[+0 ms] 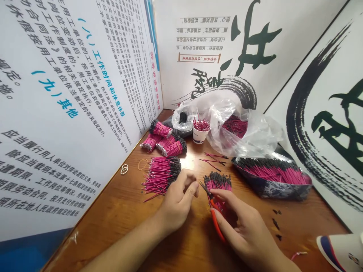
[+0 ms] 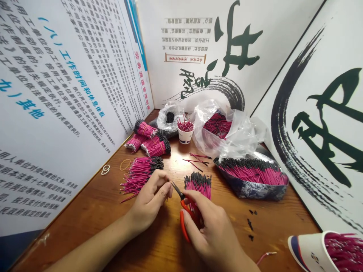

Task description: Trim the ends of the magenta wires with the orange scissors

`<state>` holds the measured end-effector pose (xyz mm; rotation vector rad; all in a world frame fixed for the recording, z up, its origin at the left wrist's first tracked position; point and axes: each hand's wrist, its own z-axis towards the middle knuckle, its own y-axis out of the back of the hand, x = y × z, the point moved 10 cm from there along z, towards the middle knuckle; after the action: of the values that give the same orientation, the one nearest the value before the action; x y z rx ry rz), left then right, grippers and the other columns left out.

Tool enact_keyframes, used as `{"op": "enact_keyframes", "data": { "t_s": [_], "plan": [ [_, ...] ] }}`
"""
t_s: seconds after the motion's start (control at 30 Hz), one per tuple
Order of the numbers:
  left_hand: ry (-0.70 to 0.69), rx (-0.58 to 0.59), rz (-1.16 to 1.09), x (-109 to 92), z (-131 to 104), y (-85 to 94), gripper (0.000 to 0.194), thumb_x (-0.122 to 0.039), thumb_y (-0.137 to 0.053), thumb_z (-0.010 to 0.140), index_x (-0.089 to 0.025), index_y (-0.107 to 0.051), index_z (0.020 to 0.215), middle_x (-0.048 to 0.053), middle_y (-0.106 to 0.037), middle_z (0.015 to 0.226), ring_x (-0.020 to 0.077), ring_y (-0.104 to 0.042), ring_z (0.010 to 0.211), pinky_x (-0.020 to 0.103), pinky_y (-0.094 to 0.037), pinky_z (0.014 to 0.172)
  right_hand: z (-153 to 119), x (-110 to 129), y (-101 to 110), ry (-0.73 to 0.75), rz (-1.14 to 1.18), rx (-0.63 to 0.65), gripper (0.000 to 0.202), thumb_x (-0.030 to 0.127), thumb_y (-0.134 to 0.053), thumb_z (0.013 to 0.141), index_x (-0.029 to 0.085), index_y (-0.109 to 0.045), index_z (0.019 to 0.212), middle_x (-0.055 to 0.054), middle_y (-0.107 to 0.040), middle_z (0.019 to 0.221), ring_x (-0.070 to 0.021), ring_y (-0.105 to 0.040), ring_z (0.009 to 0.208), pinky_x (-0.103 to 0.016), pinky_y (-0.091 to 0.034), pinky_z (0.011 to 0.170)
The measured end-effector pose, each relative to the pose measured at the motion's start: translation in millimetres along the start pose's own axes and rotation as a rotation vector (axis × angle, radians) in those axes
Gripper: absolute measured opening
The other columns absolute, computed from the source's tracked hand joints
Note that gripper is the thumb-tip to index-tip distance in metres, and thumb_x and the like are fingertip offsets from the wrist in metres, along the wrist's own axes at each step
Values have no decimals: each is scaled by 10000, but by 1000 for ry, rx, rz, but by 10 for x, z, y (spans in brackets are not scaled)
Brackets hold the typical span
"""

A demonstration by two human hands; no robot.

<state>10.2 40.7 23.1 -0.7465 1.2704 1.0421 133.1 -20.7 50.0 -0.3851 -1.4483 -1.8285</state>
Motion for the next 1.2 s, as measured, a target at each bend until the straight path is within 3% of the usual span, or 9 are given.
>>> {"op": "enact_keyframes", "data": {
  "t_s": [0.13, 0.33, 0.53, 1.2],
  "plan": [
    [11, -35, -27, -14, -5, 28, 105, -258, -482, 967, -190, -518, 895, -24, -532, 752, 92, -452, 616, 242, -359, 616, -10, 1, 5, 9, -12, -5, 314, 191, -550, 918, 229, -564, 1230, -7, -747, 895, -114, -686, 646, -188, -553, 618],
    [55, -89, -67, 13, -7, 93, 124, -291, -528, 957, -188, -542, 889, -64, -439, 610, 93, -424, 558, 223, -345, 558, -11, 2, 12, 10, -32, -12, 295, 206, -546, 932, 212, -584, 1224, -42, -761, 919, -142, -723, 719, -206, -573, 658],
    [3, -108, -71, -56, 11, 104, 119, -250, -548, 940, -182, -546, 843, -43, -485, 696, 90, -463, 613, 218, -381, 599, -3, 36, 39, 32, -17, -53, 290, 188, -541, 922, 206, -597, 1206, -39, -772, 938, -137, -739, 749, -198, -582, 689],
    [10, -99, -91, -66, 16, 93, 135, -243, -553, 930, -181, -529, 813, -37, -470, 693, 101, -454, 635, 226, -384, 622, -3, 27, 40, 13, -52, -23, 299, 198, -543, 923, 200, -607, 1215, -48, -772, 905, -150, -733, 708, -214, -590, 685]
  ]
}}
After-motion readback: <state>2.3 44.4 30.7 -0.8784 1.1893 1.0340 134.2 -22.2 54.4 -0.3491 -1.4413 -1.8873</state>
